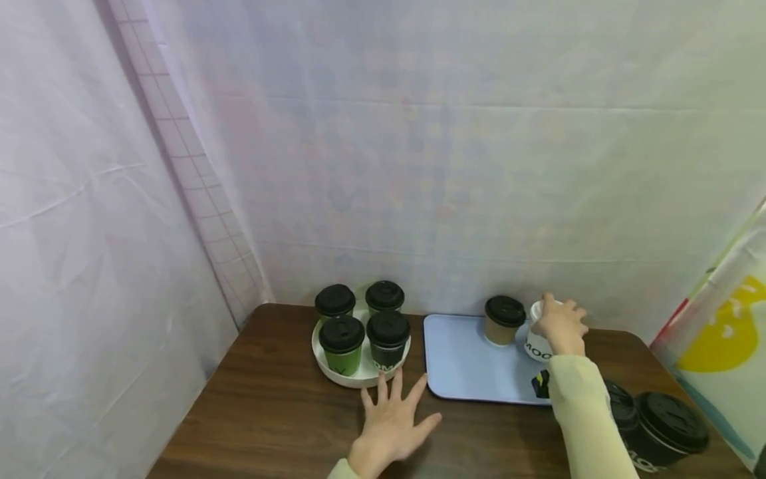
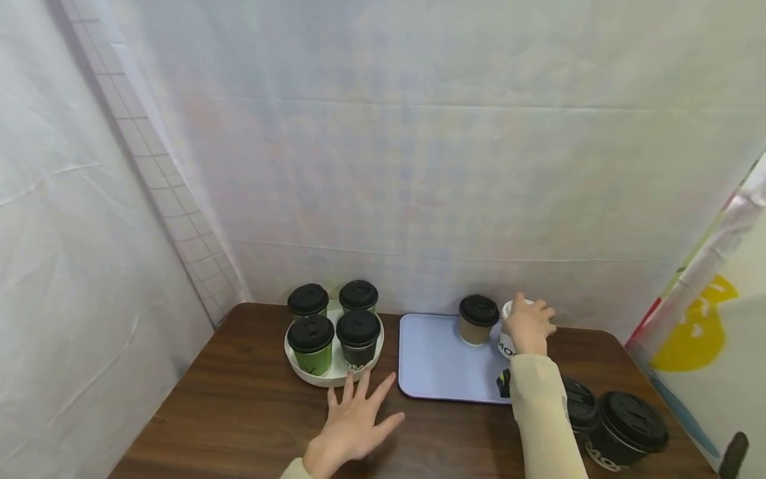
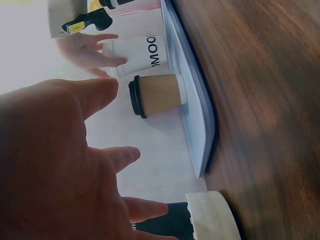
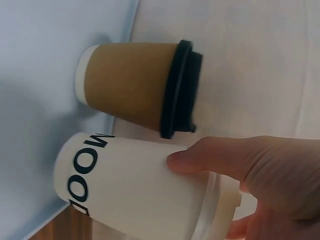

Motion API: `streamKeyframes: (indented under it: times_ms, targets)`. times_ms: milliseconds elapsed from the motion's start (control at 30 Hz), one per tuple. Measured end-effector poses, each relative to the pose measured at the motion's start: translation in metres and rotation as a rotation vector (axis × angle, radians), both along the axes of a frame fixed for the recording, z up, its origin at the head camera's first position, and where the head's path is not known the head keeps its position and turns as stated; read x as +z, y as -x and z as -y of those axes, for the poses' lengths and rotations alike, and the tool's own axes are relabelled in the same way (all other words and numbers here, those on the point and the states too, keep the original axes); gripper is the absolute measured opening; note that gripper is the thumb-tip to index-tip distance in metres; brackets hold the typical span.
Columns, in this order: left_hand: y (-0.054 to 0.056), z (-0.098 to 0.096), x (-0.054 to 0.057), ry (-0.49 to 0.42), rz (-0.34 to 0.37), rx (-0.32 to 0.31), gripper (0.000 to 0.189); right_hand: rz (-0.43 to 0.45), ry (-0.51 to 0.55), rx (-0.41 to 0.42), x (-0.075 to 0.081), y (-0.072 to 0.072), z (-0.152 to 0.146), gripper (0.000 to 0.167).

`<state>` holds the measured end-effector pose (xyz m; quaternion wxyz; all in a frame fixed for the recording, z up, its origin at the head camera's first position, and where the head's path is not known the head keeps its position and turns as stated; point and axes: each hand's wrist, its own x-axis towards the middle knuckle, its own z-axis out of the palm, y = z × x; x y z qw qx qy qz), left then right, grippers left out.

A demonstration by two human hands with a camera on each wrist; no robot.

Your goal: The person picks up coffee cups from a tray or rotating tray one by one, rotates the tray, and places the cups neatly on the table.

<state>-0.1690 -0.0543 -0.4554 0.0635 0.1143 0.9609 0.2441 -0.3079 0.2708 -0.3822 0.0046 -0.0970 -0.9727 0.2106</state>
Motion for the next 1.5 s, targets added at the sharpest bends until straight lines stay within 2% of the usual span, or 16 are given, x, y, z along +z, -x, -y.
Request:
streamKeyframes:
  times_ms: [433,667,967,1300,1500]
  targets:
    - [-0.002,-0.001,-0.005,0.004,-0.009,-0.011,0.072,-0.001,-0.040,-0.010,0.009,-0.031,0.017,0.074]
    - [-0.004,-0.003,-0.008,0.003,-0.009,-0.017,0.073,-0.041,-0.104,0.026,0.013,-0.053,0.029,0.074]
    - [-0.004,-0.003,-0.003,0.009,-0.021,-0.030,0.072,-0.145,-0.183,0.086,0.004,-0.082,0.055,0.077]
    - [-0.005,-0.006,0.000,0.009,-0.036,-0.039,0.071,-0.182,-0.206,0.101,-0.006,-0.112,0.061,0.075]
    - [-0.006,-0.007,0.000,0.016,-0.040,-0.047,0.072,-0.166,-0.224,0.091,-0.009,-0.126,0.061,0.074]
